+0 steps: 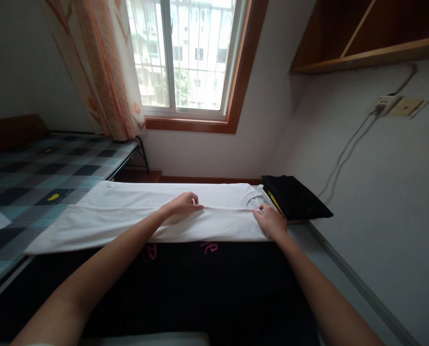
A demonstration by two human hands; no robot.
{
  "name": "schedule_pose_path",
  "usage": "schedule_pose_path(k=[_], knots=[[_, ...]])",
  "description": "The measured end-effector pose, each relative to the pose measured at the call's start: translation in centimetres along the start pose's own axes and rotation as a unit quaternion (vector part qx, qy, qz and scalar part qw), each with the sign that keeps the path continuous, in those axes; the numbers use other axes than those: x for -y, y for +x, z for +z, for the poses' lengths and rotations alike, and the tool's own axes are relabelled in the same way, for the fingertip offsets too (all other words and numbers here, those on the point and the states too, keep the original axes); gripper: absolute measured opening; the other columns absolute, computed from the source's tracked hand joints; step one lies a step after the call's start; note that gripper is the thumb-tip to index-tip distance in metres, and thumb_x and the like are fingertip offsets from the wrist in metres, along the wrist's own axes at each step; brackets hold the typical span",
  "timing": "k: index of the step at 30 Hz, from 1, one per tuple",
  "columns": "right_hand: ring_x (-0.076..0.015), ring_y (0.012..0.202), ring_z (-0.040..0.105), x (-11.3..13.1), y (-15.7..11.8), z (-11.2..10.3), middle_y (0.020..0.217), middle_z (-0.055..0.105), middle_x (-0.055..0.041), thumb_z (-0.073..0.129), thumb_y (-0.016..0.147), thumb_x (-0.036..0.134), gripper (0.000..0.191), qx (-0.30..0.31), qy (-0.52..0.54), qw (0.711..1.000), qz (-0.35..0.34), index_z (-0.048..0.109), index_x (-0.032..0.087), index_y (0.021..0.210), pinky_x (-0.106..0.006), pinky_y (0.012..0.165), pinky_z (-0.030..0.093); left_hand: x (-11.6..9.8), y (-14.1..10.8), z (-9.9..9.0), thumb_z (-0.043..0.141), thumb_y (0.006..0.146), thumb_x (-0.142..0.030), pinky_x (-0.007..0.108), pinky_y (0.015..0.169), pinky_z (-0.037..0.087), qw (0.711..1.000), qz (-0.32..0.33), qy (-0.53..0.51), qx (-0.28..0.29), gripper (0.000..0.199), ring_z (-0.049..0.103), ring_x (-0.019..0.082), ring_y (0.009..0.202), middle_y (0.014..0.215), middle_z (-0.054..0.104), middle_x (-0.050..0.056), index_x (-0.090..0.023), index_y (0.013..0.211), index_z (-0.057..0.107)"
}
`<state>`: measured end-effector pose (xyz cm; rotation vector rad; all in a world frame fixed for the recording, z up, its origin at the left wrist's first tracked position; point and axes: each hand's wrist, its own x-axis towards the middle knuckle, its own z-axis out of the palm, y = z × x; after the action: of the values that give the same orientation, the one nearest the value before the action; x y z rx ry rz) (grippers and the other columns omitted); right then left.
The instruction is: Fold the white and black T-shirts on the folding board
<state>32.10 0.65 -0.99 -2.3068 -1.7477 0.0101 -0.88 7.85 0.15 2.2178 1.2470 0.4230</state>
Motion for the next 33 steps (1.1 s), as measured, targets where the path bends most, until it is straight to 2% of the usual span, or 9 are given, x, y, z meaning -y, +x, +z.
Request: schedule_pose_path(k=[4,9,13,17,20,23,26,29,33], knots=[[-0.0273,0.081,0.066,0.0,-0.6,0.0,0.086,0.070,-0.0150,0.045,0.088,0.046,0.036,-0.015,-0.024,1.000,-0.004,0.068,0.023,0.101,-0.034,0.067,0.045,2.6,-3.8,-2.6,0.056,0.073,-0.063,0.025,0.053,0.030,0.999,-0.018,0.039,-0.021,0.047,0.047,0.014,0.057,0.063,0.058,0.001,-0.017,0.070,0.063],[-0.0255,0.076,0.067,-0.3,-0.6,0.3,0.082,0.070,-0.0134,0.049,0.087,0.047,0.033,-0.041,-0.019,0.999,-0.007,0.069,0.024,0.098,-0.032,0.063,0.045,8.7,-10.2,-7.1,0.052,0.073,-0.064,0.025,0.052,0.026,0.992,-0.056,0.105,-0.045,0.049,0.041,0.012,0.054,0.055,0.046,-0.002,-0.018,0.058,0.054],[-0.0269,0.077,0.066,0.3,-1.3,0.5,0.085,0.070,-0.0144,0.046,0.089,0.045,0.033,-0.051,-0.027,0.998,-0.012,0.066,0.023,0.104,-0.035,0.065,0.045,13.6,-15.6,-11.1,0.052,0.073,-0.064,0.026,0.055,0.032,0.979,-0.111,0.155,-0.067,0.047,0.047,0.015,0.057,0.058,0.053,0.000,-0.019,0.061,0.055],[-0.0278,0.088,0.062,0.8,-2.0,0.6,0.096,0.067,-0.0165,0.049,0.089,0.036,0.027,-0.144,-0.059,0.985,-0.079,0.065,0.022,0.104,-0.039,0.076,0.045,15.6,-19.4,-13.5,0.043,0.083,-0.058,0.031,0.068,0.041,0.945,-0.175,0.236,-0.141,0.045,0.058,0.022,0.069,0.073,0.063,0.006,-0.018,0.078,0.063],[-0.0319,0.101,0.055,0.8,-2.3,0.4,0.101,0.064,-0.0184,0.049,0.088,0.028,0.023,-0.193,-0.079,0.969,-0.134,0.066,0.020,0.102,-0.044,0.084,0.041,15.2,-20.7,-13.4,0.042,0.087,-0.048,0.044,0.088,0.040,0.906,-0.169,0.324,-0.214,0.041,0.059,0.031,0.099,0.105,0.063,0.014,-0.016,0.102,0.064],[-0.0320,0.107,0.053,1.4,-2.9,0.3,0.110,0.063,-0.0177,0.043,0.091,0.026,0.027,-0.179,-0.062,0.962,-0.199,0.067,0.018,0.102,-0.047,0.092,0.037,14.1,-20.9,-11.8,0.038,0.090,-0.046,0.052,0.099,0.034,0.905,-0.139,0.331,-0.229,0.046,0.049,0.033,0.120,0.130,0.053,0.017,-0.018,0.120,0.058],[-0.0307,0.120,0.049,2.6,-4.2,0.9,0.126,0.059,-0.0159,0.040,0.094,0.037,0.037,-0.129,-0.010,0.952,-0.279,0.066,0.018,0.112,-0.047,0.101,0.033,12.3,-20.4,-9.2,0.033,0.092,-0.051,0.049,0.103,0.034,0.936,-0.103,0.279,-0.186,0.051,0.047,0.030,0.125,0.137,0.050,0.014,-0.021,0.127,0.056],[-0.0292,0.133,0.039,3.8,-5.6,1.8,0.143,0.047,-0.0135,0.038,0.094,0.047,0.048,-0.052,0.022,0.931,-0.360,0.057,0.021,0.130,-0.047,0.106,0.031,10.0,-20.1,-6.5,0.030,0.093,-0.052,0.044,0.108,0.032,0.963,-0.036,0.243,-0.108,0.055,0.043,0.026,0.131,0.144,0.046,0.010,-0.024,0.136,0.050],[-0.0285,0.138,0.034,3.3,-6.3,1.9,0.149,0.039,-0.0123,0.042,0.092,0.054,0.057,0.010,0.028,0.909,-0.416,0.047,0.024,0.140,-0.048,0.109,0.031,8.5,-20.8,-4.7,0.043,0.090,-0.054,0.044,0.111,0.029,0.962,0.055,0.266,-0.029,0.054,0.039,0.027,0.135,0.149,0.040,0.007,-0.031,0.139,0.047]])
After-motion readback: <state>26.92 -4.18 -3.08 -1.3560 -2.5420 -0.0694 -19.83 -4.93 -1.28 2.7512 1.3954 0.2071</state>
